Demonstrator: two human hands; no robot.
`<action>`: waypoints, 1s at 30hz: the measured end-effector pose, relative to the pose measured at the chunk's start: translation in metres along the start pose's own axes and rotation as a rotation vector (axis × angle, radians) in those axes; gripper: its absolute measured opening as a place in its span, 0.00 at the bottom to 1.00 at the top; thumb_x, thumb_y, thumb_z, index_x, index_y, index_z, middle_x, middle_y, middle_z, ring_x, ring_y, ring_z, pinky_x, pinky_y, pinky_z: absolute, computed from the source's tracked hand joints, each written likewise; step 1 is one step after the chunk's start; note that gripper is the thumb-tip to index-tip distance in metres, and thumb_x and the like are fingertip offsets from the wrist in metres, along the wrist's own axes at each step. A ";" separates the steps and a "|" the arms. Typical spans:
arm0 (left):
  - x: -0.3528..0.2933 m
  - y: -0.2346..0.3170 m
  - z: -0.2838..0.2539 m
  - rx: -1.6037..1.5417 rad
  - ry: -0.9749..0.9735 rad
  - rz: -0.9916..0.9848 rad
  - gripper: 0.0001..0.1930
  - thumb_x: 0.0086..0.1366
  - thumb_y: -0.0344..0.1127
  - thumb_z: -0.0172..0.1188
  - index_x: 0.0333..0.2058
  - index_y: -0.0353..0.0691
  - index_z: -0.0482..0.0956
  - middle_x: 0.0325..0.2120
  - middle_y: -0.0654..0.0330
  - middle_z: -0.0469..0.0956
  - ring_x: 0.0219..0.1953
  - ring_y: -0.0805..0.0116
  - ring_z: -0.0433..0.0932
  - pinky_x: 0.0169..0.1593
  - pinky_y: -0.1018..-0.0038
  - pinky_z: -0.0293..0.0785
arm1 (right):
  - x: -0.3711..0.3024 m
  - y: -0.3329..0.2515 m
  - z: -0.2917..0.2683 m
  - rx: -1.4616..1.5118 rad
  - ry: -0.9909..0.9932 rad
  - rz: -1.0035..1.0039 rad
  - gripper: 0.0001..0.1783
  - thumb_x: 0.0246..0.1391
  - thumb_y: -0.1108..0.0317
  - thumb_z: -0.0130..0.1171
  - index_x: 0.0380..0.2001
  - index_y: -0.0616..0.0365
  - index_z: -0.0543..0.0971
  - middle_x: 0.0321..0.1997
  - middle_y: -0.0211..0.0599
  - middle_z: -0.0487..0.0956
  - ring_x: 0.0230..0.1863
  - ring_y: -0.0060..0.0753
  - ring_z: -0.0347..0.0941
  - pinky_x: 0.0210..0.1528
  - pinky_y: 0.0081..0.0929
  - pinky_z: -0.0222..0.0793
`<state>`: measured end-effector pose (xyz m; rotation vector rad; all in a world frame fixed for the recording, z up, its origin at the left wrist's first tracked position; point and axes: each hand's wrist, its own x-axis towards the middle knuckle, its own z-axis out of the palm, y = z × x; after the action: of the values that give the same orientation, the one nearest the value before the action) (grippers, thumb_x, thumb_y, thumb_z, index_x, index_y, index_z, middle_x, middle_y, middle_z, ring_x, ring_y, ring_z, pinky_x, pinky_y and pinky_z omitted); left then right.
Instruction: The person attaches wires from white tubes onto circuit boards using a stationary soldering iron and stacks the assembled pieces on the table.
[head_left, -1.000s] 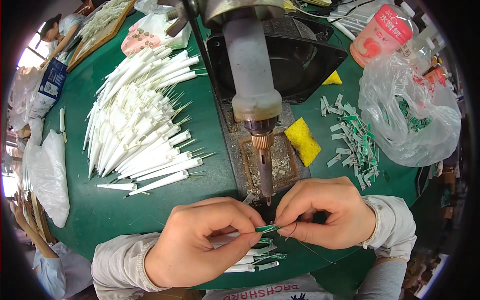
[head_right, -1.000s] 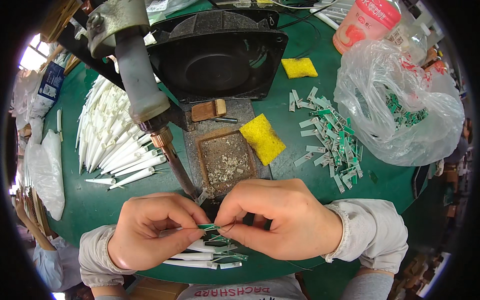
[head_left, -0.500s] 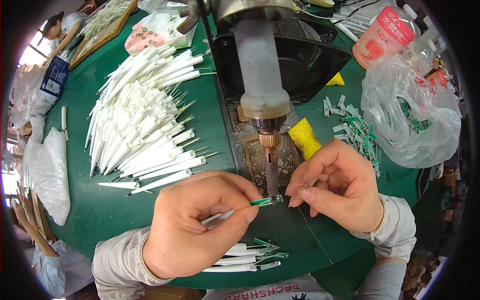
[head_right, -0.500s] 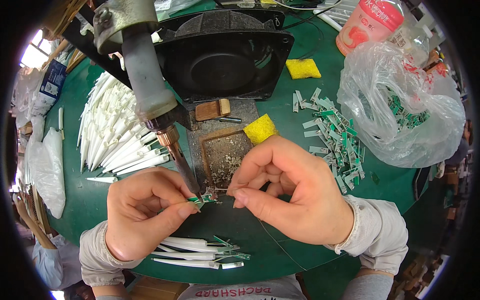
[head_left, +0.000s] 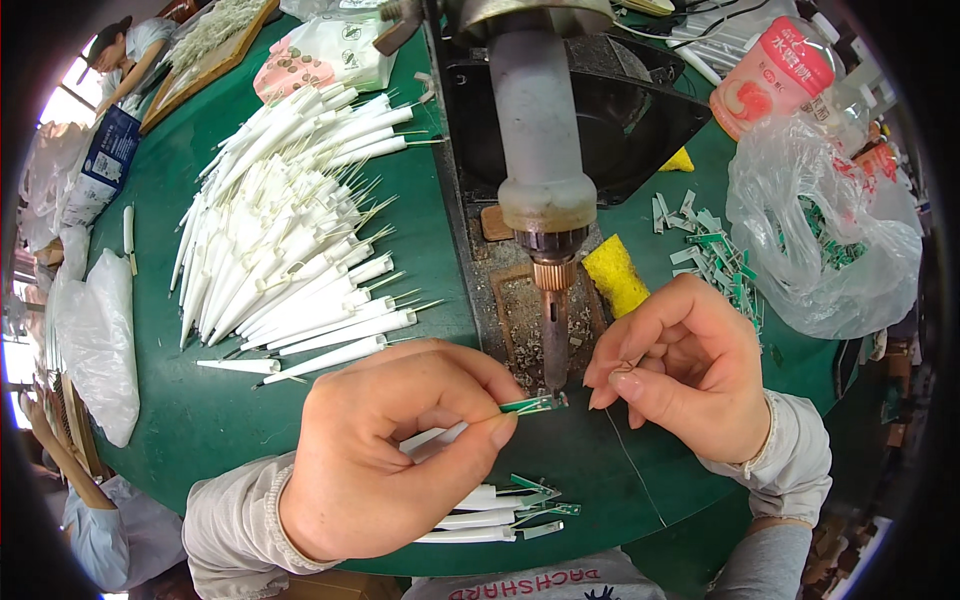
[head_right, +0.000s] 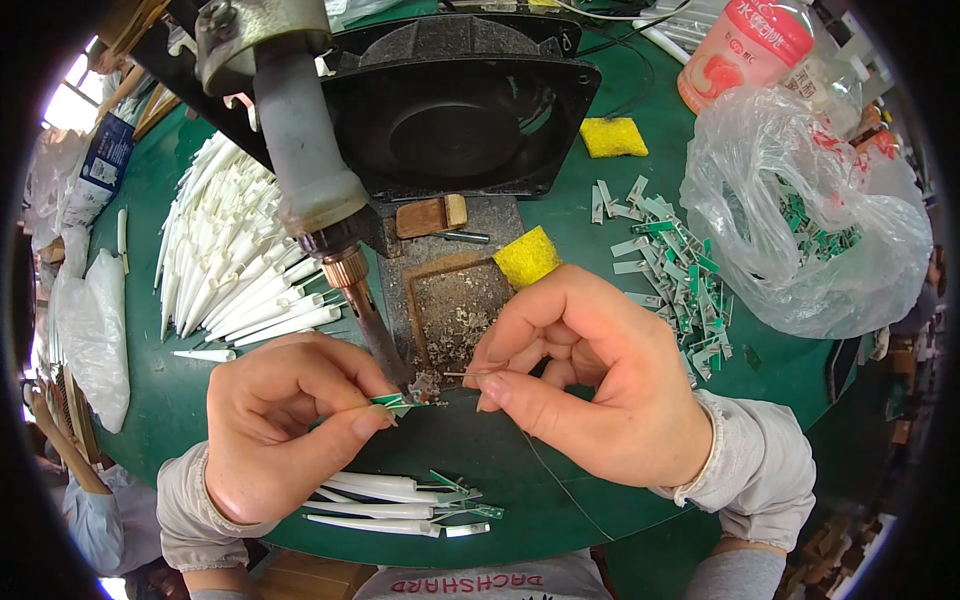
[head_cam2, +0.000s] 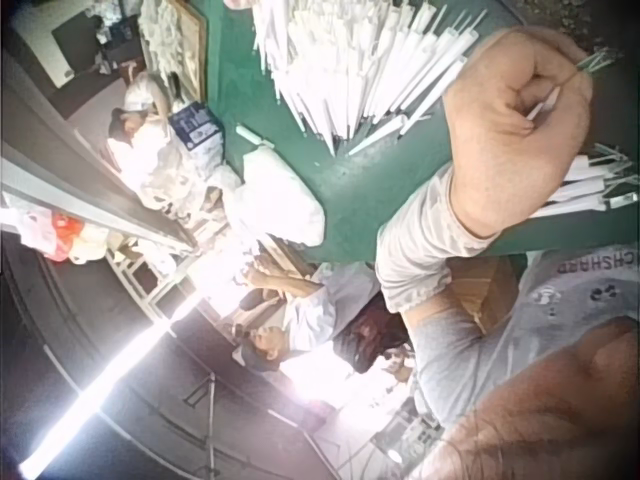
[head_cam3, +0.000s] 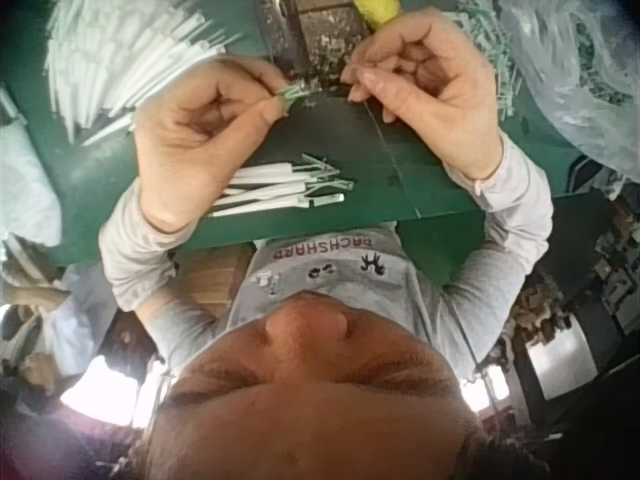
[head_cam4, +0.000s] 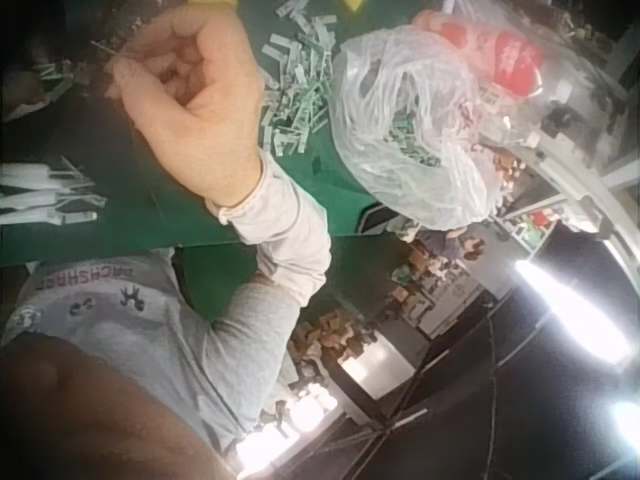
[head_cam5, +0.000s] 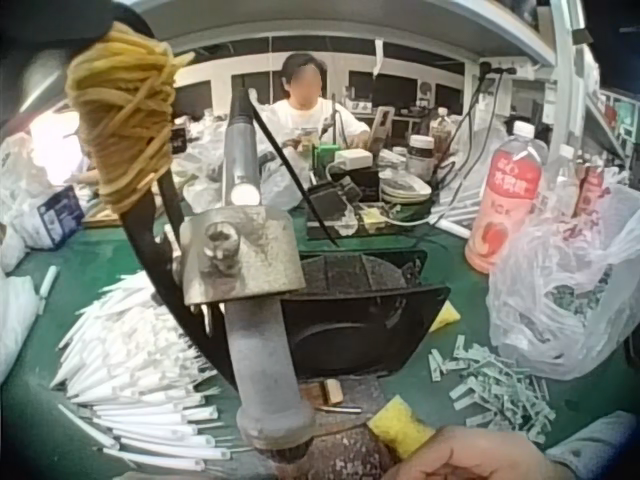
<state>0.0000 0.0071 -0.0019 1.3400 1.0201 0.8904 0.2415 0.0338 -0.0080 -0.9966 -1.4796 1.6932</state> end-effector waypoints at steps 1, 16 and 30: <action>0.000 0.001 0.001 0.000 0.000 -0.001 0.03 0.56 0.16 0.60 0.28 0.28 0.77 0.36 0.49 0.77 0.33 0.73 0.76 0.38 0.80 0.72 | 0.000 0.001 0.000 0.012 0.004 0.001 0.12 0.55 0.79 0.58 0.40 0.62 0.69 0.38 0.37 0.79 0.38 0.21 0.77 0.35 0.15 0.71; 0.003 0.009 0.002 -0.249 0.056 -0.170 0.03 0.58 0.16 0.60 0.29 0.29 0.76 0.36 0.49 0.77 0.32 0.74 0.77 0.37 0.82 0.72 | 0.002 0.001 0.002 0.064 0.031 -0.044 0.09 0.57 0.78 0.57 0.38 0.62 0.67 0.34 0.39 0.78 0.35 0.24 0.77 0.34 0.16 0.72; -0.002 -0.002 -0.002 0.065 -0.131 -0.204 0.03 0.57 0.17 0.59 0.27 0.31 0.77 0.34 0.54 0.78 0.31 0.73 0.78 0.34 0.79 0.74 | 0.004 -0.038 -0.026 -0.956 0.412 -0.055 0.06 0.49 0.77 0.62 0.27 0.60 0.73 0.17 0.30 0.71 0.18 0.19 0.67 0.20 0.22 0.57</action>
<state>-0.0029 0.0053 -0.0040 1.3039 1.0688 0.6137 0.2624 0.0551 0.0274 -1.6299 -1.9990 0.5999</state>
